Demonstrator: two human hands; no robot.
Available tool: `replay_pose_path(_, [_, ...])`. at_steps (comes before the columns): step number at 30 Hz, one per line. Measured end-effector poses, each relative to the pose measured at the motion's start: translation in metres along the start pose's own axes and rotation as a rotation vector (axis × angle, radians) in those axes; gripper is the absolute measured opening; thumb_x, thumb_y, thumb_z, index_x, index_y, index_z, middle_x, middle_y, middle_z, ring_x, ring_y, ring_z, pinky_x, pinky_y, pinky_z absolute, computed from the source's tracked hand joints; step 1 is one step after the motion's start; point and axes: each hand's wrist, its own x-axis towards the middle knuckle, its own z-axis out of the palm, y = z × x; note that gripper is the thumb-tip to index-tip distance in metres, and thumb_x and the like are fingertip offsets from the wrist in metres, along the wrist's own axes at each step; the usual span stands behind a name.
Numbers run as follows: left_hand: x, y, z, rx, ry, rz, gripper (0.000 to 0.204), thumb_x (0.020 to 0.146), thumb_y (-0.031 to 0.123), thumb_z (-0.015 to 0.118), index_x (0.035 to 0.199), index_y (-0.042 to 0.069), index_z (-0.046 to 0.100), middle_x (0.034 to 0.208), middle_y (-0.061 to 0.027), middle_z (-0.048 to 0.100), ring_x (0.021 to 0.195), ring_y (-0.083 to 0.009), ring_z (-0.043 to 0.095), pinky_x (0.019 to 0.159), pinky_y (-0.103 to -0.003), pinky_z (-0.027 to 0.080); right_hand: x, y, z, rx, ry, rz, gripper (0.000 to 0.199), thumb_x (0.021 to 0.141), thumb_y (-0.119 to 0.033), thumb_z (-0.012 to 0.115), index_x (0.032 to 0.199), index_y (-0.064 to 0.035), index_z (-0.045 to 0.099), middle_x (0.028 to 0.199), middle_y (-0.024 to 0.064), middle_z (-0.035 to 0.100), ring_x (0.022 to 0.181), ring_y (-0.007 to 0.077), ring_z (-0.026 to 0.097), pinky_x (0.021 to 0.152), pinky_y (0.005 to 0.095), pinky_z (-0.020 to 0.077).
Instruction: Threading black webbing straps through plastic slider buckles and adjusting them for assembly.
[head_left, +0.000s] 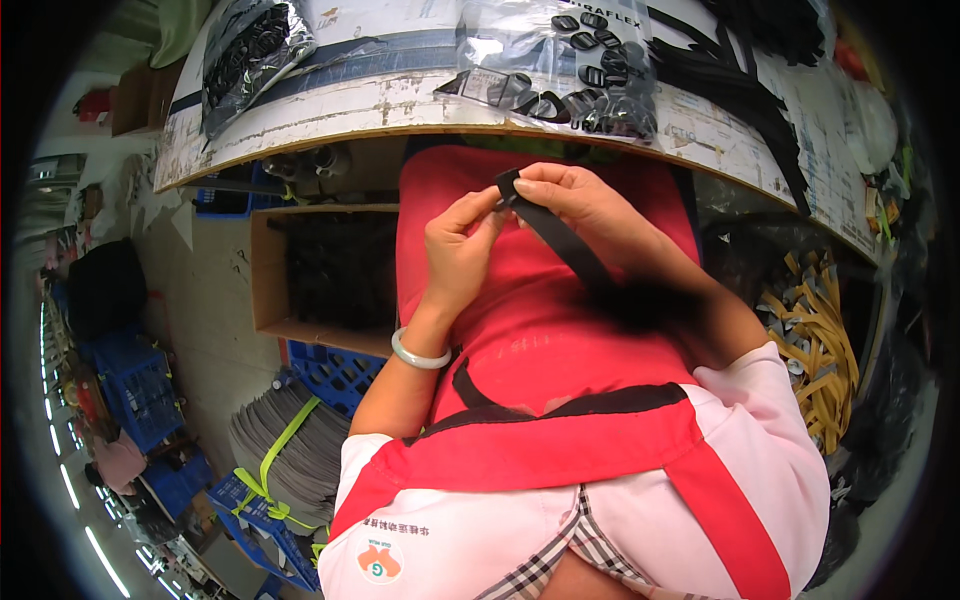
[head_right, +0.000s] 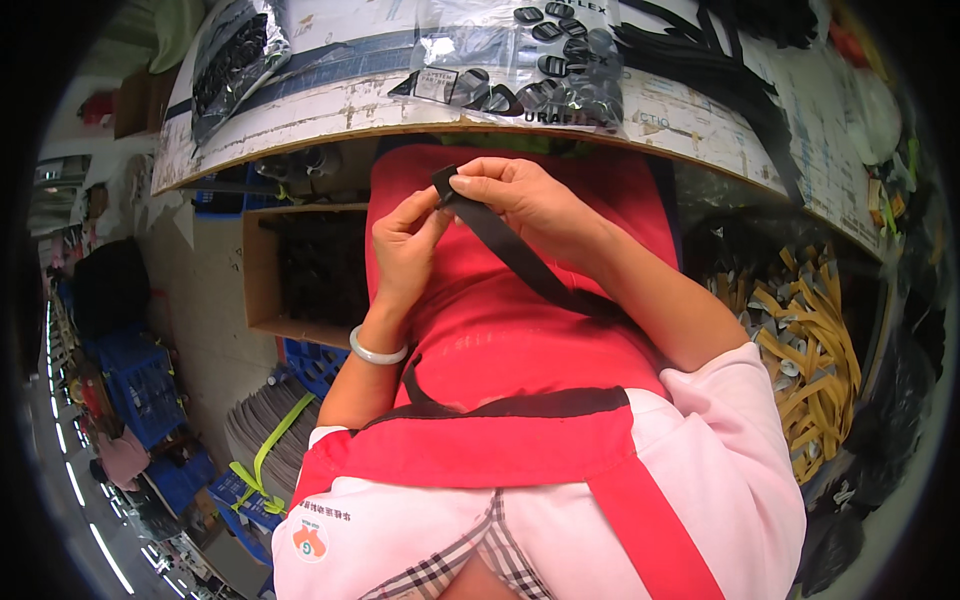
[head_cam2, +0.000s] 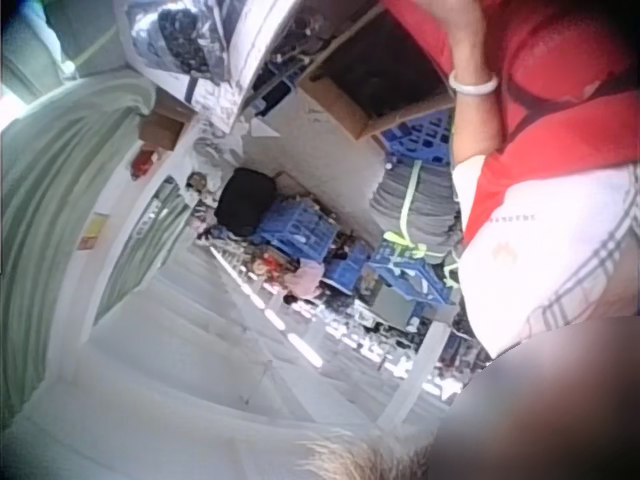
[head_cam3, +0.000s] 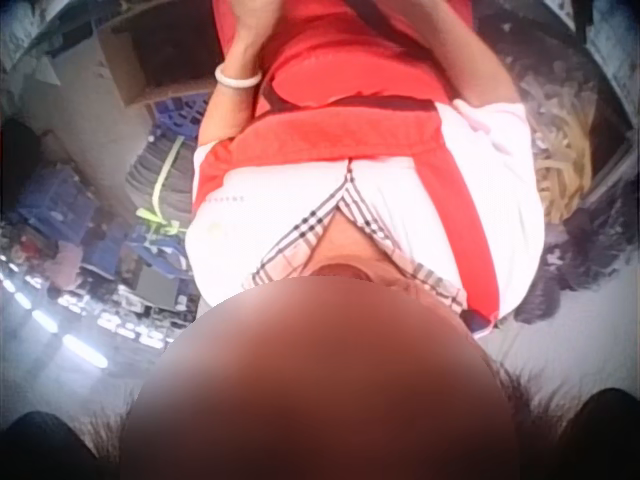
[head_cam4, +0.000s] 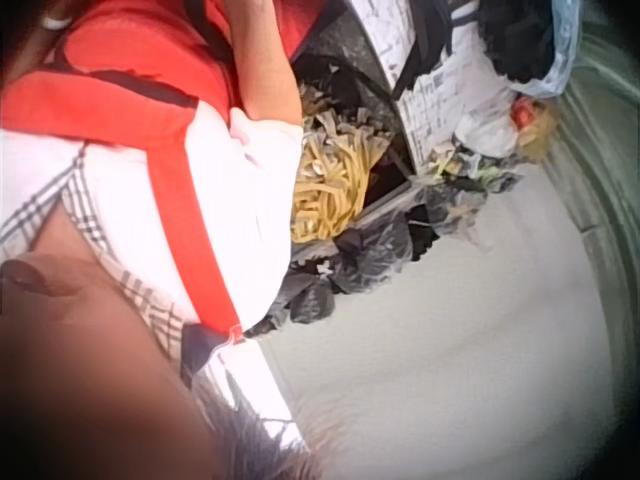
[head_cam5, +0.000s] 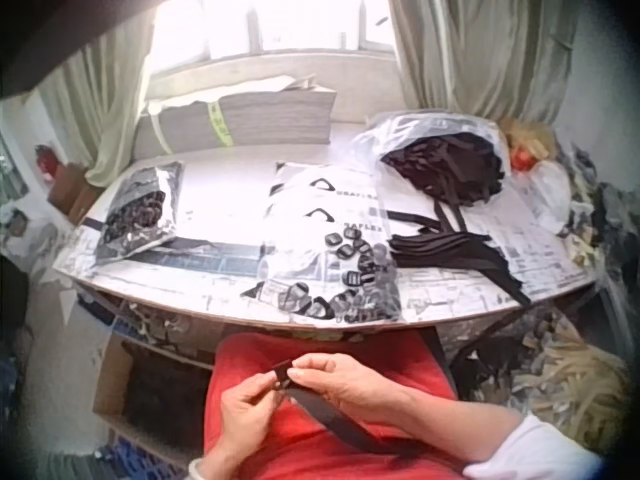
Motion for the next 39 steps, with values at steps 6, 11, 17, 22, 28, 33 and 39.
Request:
replay_pose_path(6, [0.002, 0.007, -0.009, -0.377, 0.029, -0.464, 0.023, 0.090, 0.010, 0.066, 0.108, -0.005, 0.067, 0.090, -0.0064, 0.069, 0.078, -0.0100, 0.064, 0.070, -0.021, 0.050, 0.001, 0.013, -0.002, -0.639, 0.044, -0.523, 0.009, 0.089, -0.008, 0.066, 0.097, -0.0030, 0.067, 0.088, -0.0008, 0.062, 0.079, 0.0078, 0.058, 0.072, 0.0233, 0.0481])
replay_pose_path(11, [-0.001, 0.026, 0.003, -0.302, 0.066, -0.234, 0.018, 0.091, 0.009, 0.065, 0.103, -0.004, 0.068, 0.088, -0.0065, 0.069, 0.074, -0.0089, 0.063, 0.065, -0.021, 0.050, -0.033, -0.007, 0.027, -0.540, 0.058, -0.639, 0.015, 0.086, 0.005, 0.064, 0.101, 0.0007, 0.064, 0.086, 0.0055, 0.062, 0.069, 0.0090, 0.058, 0.063, 0.0225, 0.0485])
replay_pose_path(17, [0.001, 0.033, 0.007, -0.231, 0.095, -0.130, 0.015, 0.092, 0.007, 0.064, 0.099, -0.006, 0.067, 0.087, -0.0067, 0.068, 0.074, -0.0105, 0.065, 0.068, -0.021, 0.054, -0.042, -0.007, 0.035, -0.697, 0.145, -0.600, 0.010, 0.089, 0.002, 0.062, 0.098, 0.0001, 0.063, 0.076, 0.0017, 0.061, 0.058, 0.0061, 0.055, 0.050, 0.0204, 0.0453])
replay_pose_path(22, [-0.008, 0.027, 0.004, -0.101, 0.078, -0.089, 0.014, 0.089, 0.004, 0.066, 0.100, -0.004, 0.069, 0.087, -0.0050, 0.068, 0.078, -0.0100, 0.064, 0.070, -0.021, 0.052, -0.031, -0.002, 0.029, -0.530, 0.249, -0.222, 0.018, 0.088, -0.006, 0.064, 0.100, 0.0006, 0.052, 0.067, 0.0029, 0.058, 0.052, 0.0065, 0.056, 0.045, 0.0201, 0.0428])
replay_pose_path(28, [-0.010, 0.023, 0.002, -0.062, 0.093, 0.000, 0.018, 0.087, 0.001, 0.067, 0.104, -0.003, 0.069, 0.088, -0.0041, 0.066, 0.081, -0.0091, 0.060, 0.072, -0.021, 0.048, -0.027, 0.009, 0.032, -0.400, 0.283, -0.313, 0.019, 0.090, -0.004, 0.061, 0.104, 0.0006, 0.049, 0.071, 0.0035, 0.059, 0.055, 0.0076, 0.058, 0.047, 0.0202, 0.0449])
replay_pose_path(33, [-0.014, 0.020, -0.002, 0.080, 0.029, 0.131, 0.017, 0.084, -0.003, 0.068, 0.101, -0.003, 0.070, 0.089, -0.0060, 0.066, 0.081, -0.0108, 0.061, 0.072, -0.021, 0.048, -0.019, 0.019, 0.025, -0.486, 0.234, -0.390, 0.020, 0.094, -0.008, 0.058, 0.111, -0.0007, 0.050, 0.080, 0.0059, 0.060, 0.058, 0.0103, 0.060, 0.049, 0.0222, 0.0484])
replay_pose_path(39, [-0.014, 0.022, -0.022, -0.074, -0.153, -0.019, 0.016, 0.084, -0.003, 0.068, 0.099, -0.004, 0.070, 0.089, -0.0068, 0.068, 0.081, -0.0115, 0.062, 0.072, -0.022, 0.048, -0.009, 0.007, 0.000, -0.223, -0.084, 0.095, 0.020, 0.096, -0.020, 0.057, 0.099, -0.0003, 0.061, 0.072, 0.0019, 0.057, 0.053, 0.0069, 0.054, 0.046, 0.0195, 0.0444])
